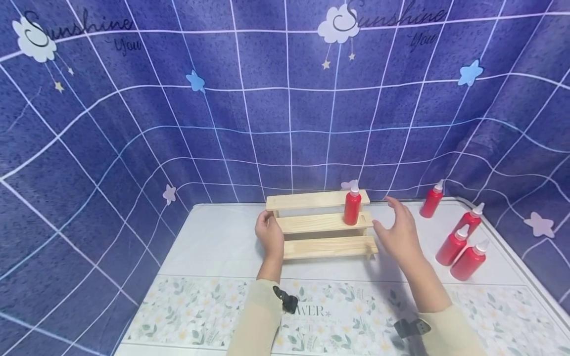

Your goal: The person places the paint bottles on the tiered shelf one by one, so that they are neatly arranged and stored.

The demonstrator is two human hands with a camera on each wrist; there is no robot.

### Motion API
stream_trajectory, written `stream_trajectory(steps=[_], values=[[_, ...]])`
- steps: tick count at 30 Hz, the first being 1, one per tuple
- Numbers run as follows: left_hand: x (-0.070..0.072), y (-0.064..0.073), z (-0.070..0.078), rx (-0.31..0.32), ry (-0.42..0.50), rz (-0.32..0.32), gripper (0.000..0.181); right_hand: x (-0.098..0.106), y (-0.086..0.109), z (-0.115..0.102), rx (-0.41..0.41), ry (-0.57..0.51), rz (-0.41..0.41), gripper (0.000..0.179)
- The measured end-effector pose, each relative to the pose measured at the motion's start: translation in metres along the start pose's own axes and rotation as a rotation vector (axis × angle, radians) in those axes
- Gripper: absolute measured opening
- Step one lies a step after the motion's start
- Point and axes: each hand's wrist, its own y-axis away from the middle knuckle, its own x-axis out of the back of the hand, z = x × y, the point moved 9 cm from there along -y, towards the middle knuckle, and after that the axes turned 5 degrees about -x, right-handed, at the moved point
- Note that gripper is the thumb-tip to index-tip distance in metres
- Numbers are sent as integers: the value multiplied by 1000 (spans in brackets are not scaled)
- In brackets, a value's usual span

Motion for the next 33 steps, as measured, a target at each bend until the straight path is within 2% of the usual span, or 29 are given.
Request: stream_trajectory(steps=[8,15,22,27,33], values=[[-1,1,-1,7,16,10,29,22,1,3,18,70,161,64],[-2,1,-2,9,10,2,29,44,-3,18,-47,138,263,60],[6,-3,-1,4,-17,18,30,52,-8,25,-65,156,305,58],[3,-1,1,15,-24,-4,30,60,-9,36,-105,171,342,56],[0,1,1,15,-16,-4,30,62,-10,58,-192,150,310,60]])
